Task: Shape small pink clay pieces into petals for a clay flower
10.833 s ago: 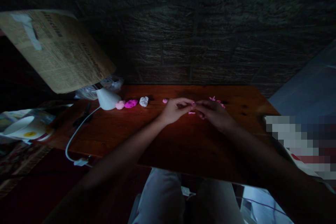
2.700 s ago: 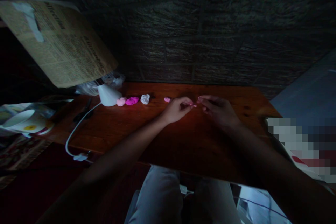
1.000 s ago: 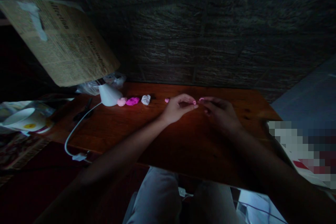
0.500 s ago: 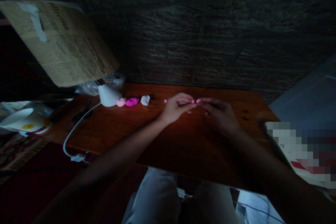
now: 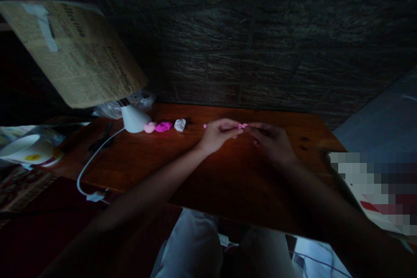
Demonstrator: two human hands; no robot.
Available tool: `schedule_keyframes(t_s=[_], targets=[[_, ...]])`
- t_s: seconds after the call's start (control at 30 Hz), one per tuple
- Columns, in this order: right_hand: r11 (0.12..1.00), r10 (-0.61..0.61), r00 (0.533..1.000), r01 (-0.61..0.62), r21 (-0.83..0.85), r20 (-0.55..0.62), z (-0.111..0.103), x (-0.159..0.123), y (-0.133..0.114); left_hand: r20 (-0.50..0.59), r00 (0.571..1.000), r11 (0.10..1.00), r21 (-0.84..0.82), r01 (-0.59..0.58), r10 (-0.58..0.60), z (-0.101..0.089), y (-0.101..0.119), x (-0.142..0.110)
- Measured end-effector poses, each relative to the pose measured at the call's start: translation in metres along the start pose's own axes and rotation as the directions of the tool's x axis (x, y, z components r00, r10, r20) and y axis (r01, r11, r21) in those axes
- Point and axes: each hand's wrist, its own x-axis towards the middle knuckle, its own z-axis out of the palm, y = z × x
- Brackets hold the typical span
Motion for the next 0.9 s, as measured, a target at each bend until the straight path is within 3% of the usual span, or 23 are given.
schedule_keyframes(t_s=[0.53,0.9], targets=[[0.998,-0.019,0.999,0.022,-0.065,0.044,0.0004,-0.0008,0.0005,-0.009,1.000,0.997,0.072,-0.025,0.026,0.0003,0.0021,-0.0015],[1.000,-0.001,0.995,0.003,-0.013,0.101,0.0017,-0.0005,0.0034,-0.020,0.997,0.984,0.160,-0.074,0.078,0.0006,0.0001,-0.0045]])
